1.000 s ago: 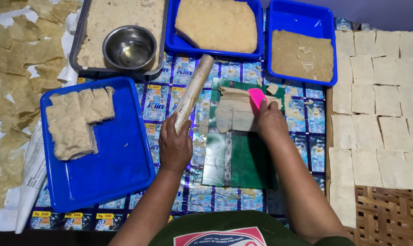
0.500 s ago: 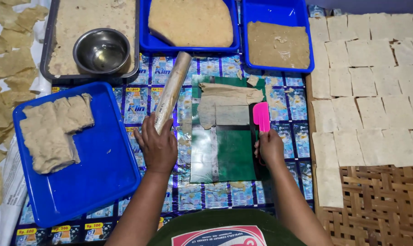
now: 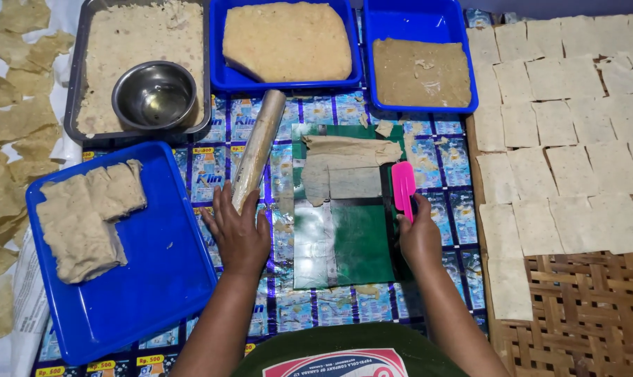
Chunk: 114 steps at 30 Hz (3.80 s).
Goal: Flattening dough with a rolling pin and cutting it into square sheets using a plastic scraper tool.
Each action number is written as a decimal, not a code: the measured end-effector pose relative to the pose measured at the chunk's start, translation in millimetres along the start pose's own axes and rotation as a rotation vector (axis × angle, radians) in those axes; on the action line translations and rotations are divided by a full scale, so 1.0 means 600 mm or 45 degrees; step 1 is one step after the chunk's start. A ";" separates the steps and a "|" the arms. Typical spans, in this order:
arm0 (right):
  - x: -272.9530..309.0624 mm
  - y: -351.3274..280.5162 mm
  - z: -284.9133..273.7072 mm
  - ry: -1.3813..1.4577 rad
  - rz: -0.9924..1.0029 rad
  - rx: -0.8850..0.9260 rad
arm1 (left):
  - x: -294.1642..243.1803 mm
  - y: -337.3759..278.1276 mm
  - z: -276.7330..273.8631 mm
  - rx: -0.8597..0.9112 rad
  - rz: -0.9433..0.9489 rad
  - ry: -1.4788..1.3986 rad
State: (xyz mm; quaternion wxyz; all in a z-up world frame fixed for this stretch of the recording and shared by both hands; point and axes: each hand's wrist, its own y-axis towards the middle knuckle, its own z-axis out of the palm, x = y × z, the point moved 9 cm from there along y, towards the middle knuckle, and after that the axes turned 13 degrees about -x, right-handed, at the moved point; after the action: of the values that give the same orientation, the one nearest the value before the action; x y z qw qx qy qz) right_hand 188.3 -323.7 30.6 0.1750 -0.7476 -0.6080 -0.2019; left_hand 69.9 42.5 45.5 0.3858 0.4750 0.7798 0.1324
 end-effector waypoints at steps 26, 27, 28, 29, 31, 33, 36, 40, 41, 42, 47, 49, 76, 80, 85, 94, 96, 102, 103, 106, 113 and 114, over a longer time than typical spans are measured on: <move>0.069 -0.021 0.030 0.305 0.107 0.029 | -0.068 0.033 -0.044 0.002 0.039 -0.212; 0.064 -0.019 0.038 0.319 0.108 0.044 | -0.077 0.037 -0.049 0.012 0.031 -0.282; 0.061 -0.019 0.035 0.318 0.111 0.045 | -0.086 0.038 -0.052 0.014 0.031 -0.282; 0.057 -0.016 0.031 0.333 0.145 0.038 | -0.095 0.042 -0.052 0.026 0.013 -0.353; 0.063 -0.013 0.027 0.349 0.176 0.033 | -0.109 0.049 -0.050 0.036 -0.006 -0.422; 0.075 -0.019 0.025 0.197 0.130 0.067 | -0.126 0.050 -0.042 0.049 -0.007 -0.532; 0.070 -0.017 0.036 0.347 0.213 0.135 | -0.137 0.041 -0.007 0.149 -0.103 -0.709; 0.051 -0.002 0.020 0.422 0.274 0.053 | -0.139 0.039 0.038 0.233 -0.212 -0.871; 0.055 -0.005 0.024 0.384 0.268 0.074 | -0.143 0.039 0.052 0.297 -0.270 -0.922; 0.058 -0.008 0.028 0.345 0.261 0.095 | -0.148 0.039 0.066 0.360 -0.329 -0.972; 0.068 -0.024 0.051 0.413 0.242 0.216 | -0.142 -0.043 0.279 0.737 -1.083 -1.348; 0.085 -0.035 0.044 0.499 0.229 0.213 | -0.164 -0.062 0.317 0.908 -1.478 -1.541; 0.050 -0.080 0.012 -0.113 -0.406 -0.080 | -0.045 0.018 0.213 0.541 -1.362 -0.999; 0.059 -0.071 0.045 -0.258 -0.715 -0.303 | -0.046 0.099 0.131 0.582 -0.833 -0.696; 0.108 -0.071 0.070 0.421 -0.506 -0.050 | -0.145 0.151 0.010 0.632 -0.363 -0.398; 0.062 -0.106 0.156 1.983 0.811 0.700 | -0.241 0.109 -0.022 0.948 -0.322 -0.714; 0.010 -0.096 0.149 2.090 0.733 0.710 | -0.247 0.092 -0.005 1.029 -0.288 -0.630; -0.129 -0.124 0.057 1.922 0.779 0.360 | -0.297 -0.016 0.116 1.200 -0.086 -0.664; -0.155 -0.131 0.048 1.929 0.786 0.328 | -0.318 -0.032 0.129 1.219 -0.064 -0.674; -0.225 -0.148 0.000 1.919 0.832 0.108 | -0.396 -0.082 0.172 1.251 0.073 -0.754; -0.294 -0.187 -0.173 1.967 0.892 -0.467 | -0.612 -0.206 0.259 1.427 0.212 -0.921; -0.318 -0.187 -0.185 1.977 0.886 -0.548 | -0.647 -0.215 0.264 1.438 0.255 -0.937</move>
State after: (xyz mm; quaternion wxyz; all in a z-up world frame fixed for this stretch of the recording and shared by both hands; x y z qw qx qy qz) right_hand 34.5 -517.8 29.2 0.4461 -0.5590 -0.0034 -0.6990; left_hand 200.0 -376.1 50.6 0.3047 0.6876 0.4994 -0.4301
